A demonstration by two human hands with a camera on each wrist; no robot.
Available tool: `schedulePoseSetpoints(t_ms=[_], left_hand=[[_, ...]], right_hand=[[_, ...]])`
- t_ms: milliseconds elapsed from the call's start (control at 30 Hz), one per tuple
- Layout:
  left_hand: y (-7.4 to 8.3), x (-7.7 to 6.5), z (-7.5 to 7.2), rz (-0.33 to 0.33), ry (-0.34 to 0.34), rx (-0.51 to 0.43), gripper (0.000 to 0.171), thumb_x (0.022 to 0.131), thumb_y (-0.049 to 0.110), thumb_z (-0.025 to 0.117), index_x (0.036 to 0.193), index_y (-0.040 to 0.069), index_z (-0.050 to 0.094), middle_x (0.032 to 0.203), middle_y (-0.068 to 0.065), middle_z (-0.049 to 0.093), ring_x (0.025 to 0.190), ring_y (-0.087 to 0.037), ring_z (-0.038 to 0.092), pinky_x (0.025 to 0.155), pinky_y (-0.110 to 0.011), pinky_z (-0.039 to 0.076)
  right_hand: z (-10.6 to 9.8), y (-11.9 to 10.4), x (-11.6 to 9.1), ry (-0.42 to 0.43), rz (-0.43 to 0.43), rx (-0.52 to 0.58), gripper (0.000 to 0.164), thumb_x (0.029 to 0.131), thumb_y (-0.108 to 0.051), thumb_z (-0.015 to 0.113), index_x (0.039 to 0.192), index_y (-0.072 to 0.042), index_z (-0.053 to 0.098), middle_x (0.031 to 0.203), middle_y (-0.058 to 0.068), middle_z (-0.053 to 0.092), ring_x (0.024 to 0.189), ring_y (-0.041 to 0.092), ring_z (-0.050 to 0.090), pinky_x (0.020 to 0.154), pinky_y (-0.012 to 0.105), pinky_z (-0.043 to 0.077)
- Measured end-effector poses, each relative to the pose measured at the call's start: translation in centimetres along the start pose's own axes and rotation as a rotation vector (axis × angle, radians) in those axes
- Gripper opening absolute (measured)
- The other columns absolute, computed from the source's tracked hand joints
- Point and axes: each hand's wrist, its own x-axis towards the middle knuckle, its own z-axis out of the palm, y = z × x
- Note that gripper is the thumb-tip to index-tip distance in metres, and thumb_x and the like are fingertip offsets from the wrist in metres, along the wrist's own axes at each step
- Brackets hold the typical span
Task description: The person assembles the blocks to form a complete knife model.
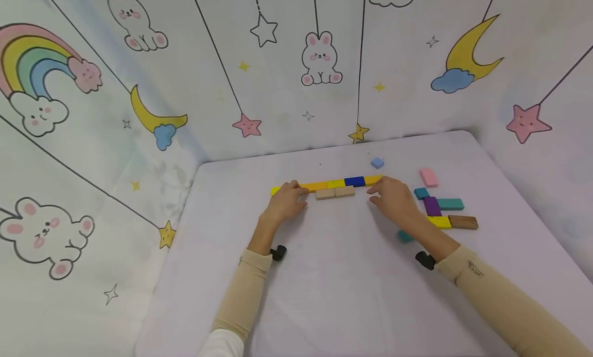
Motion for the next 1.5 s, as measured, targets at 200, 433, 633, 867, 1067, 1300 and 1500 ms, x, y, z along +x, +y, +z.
schedulePoseSetpoints(t_ms=[200, 433, 633, 867, 1067, 1300, 1500], left_hand=[[-0.2, -0.1, 0.1, -0.006, 0.006, 0.003, 0.041, 0.101, 0.03, 0.071, 0.139, 0.016, 0.068, 0.134, -0.004, 0.06, 0.116, -0.02, 0.055, 0.098, -0.032, 0.052], [-0.7, -0.2, 0.2, -0.006, 0.005, -0.012, 0.04, 0.101, 0.028, 0.07, 0.139, 0.015, 0.068, 0.133, -0.004, 0.06, 0.114, -0.021, 0.055, 0.098, -0.032, 0.051], [-0.7, -0.2, 0.2, 0.0, 0.005, -0.02, 0.04, 0.102, 0.028, 0.07, 0.14, 0.015, 0.068, 0.133, -0.004, 0.06, 0.115, -0.021, 0.055, 0.099, -0.032, 0.051], [-0.5, -0.2, 0.0, 0.009, 0.006, -0.014, 0.04, 0.102, 0.029, 0.07, 0.14, 0.015, 0.068, 0.132, -0.004, 0.061, 0.116, -0.021, 0.055, 0.1, -0.032, 0.051], [-0.2, -0.1, -0.1, 0.01, 0.005, -0.019, 0.04, 0.102, 0.029, 0.07, 0.14, 0.015, 0.068, 0.132, -0.004, 0.061, 0.115, -0.021, 0.055, 0.099, -0.032, 0.051], [-0.1, 0.0, 0.0, 0.011, 0.001, -0.015, 0.04, 0.102, 0.029, 0.069, 0.14, 0.015, 0.068, 0.133, -0.004, 0.06, 0.116, -0.021, 0.055, 0.099, -0.032, 0.052], [-0.2, 0.0, 0.0, 0.013, 0.003, -0.028, 0.04, 0.102, 0.029, 0.069, 0.14, 0.015, 0.068, 0.133, -0.004, 0.06, 0.116, -0.021, 0.055, 0.1, -0.032, 0.051]], right_hand=[[-1.0, 1.2, -1.9, -0.007, 0.017, 0.016, 0.021, 0.093, -0.01, 0.078, 0.112, -0.002, 0.08, 0.116, 0.023, 0.07, 0.1, 0.039, 0.07, 0.078, 0.052, 0.06], [-1.6, 2.1, -3.5, 0.016, -0.01, 0.025, 0.02, 0.091, -0.009, 0.08, 0.109, -0.001, 0.081, 0.113, 0.023, 0.072, 0.098, 0.04, 0.071, 0.074, 0.05, 0.061], [-2.0, 3.0, -4.9, -0.034, -0.008, 0.009, 0.021, 0.091, -0.01, 0.08, 0.111, -0.002, 0.081, 0.116, 0.022, 0.072, 0.101, 0.041, 0.07, 0.075, 0.05, 0.061], [-2.5, 4.3, -6.9, -0.095, -0.014, -0.026, 0.024, 0.09, -0.011, 0.081, 0.113, -0.005, 0.081, 0.116, 0.018, 0.073, 0.105, 0.04, 0.069, 0.081, 0.052, 0.059], [-3.1, 5.0, -8.2, -0.111, 0.011, -0.013, 0.023, 0.091, -0.015, 0.08, 0.112, -0.006, 0.081, 0.115, 0.017, 0.075, 0.101, 0.035, 0.07, 0.068, 0.034, 0.057], [-3.2, 5.6, -9.2, -0.112, -0.04, -0.047, 0.022, 0.084, -0.015, 0.087, 0.104, -0.009, 0.083, 0.107, 0.01, 0.077, 0.096, 0.031, 0.072, 0.068, 0.035, 0.059], [-3.1, 5.7, -9.7, -0.11, -0.088, -0.075, 0.02, 0.08, -0.005, 0.088, 0.098, -0.008, 0.083, 0.103, 0.01, 0.077, 0.094, 0.032, 0.073, 0.073, 0.043, 0.062]])
